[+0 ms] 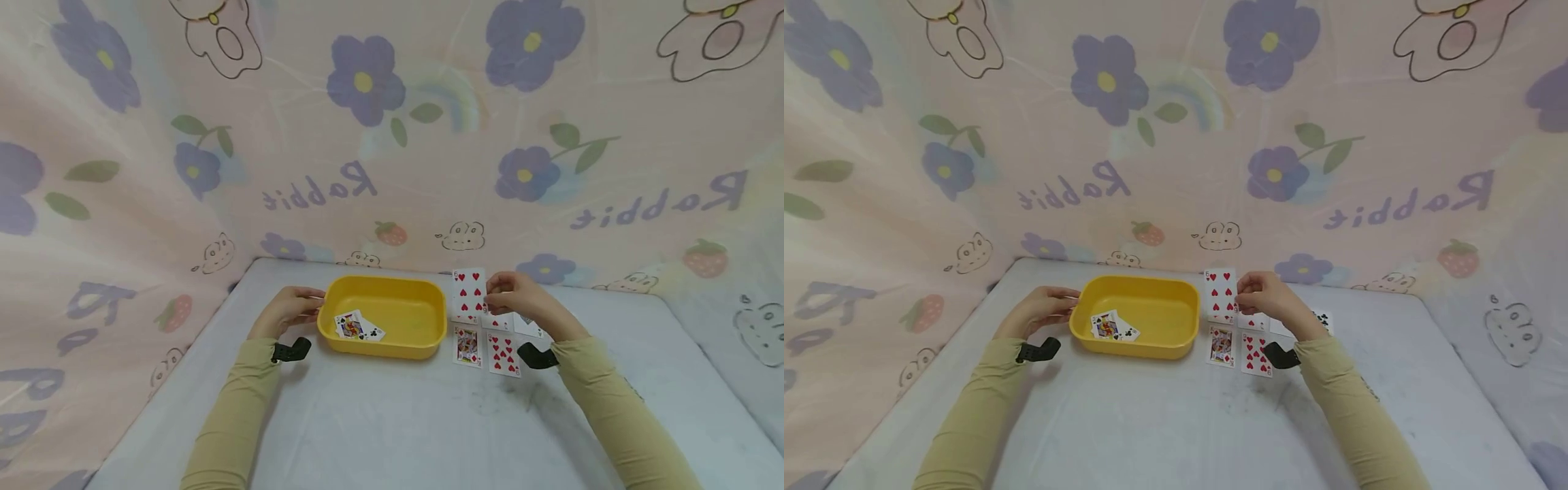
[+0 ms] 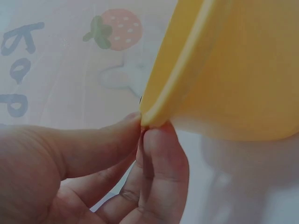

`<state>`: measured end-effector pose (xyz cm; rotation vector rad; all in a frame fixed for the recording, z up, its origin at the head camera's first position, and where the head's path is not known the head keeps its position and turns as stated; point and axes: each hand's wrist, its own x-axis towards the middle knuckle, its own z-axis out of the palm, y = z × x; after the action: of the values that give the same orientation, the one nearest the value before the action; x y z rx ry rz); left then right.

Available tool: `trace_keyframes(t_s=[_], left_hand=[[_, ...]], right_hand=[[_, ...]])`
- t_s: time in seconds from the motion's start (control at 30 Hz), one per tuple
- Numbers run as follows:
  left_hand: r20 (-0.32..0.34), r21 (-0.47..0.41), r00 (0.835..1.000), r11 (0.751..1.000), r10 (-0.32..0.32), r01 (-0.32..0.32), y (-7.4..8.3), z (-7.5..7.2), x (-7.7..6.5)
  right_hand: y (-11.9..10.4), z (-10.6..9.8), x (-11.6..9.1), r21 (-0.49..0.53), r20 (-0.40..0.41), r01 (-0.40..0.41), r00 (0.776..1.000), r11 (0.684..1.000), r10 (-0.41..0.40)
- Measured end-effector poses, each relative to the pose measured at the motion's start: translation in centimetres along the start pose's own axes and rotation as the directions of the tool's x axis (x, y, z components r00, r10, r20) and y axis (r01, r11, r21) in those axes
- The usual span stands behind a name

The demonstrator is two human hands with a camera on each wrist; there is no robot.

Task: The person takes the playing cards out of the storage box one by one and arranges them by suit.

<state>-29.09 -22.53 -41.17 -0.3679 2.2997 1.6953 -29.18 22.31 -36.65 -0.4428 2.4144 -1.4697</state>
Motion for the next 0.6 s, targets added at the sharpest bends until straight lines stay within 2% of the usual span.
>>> trace_keyframes(t_s=[0.23,0.43,0.6], left_hand=[[-0.001,-0.018,1.0,1.0,-0.004,0.004,0.1,0.1,-0.1],[0.013,-0.015,1.0,1.0,-0.007,0.007,0.2,0.1,-0.2],[0.022,-0.018,1.0,1.0,0.001,0.0,0.3,0.1,-0.1]], right_hand=[[2.4,-1.3,-3.2,-0.037,0.033,-0.071,0.997,0.997,0.072],[5.1,-1.1,-6.8,-0.035,0.082,-0.176,0.981,0.984,0.178],[6.9,-0.7,-9.4,-0.009,0.134,-0.223,0.966,0.975,0.222]])
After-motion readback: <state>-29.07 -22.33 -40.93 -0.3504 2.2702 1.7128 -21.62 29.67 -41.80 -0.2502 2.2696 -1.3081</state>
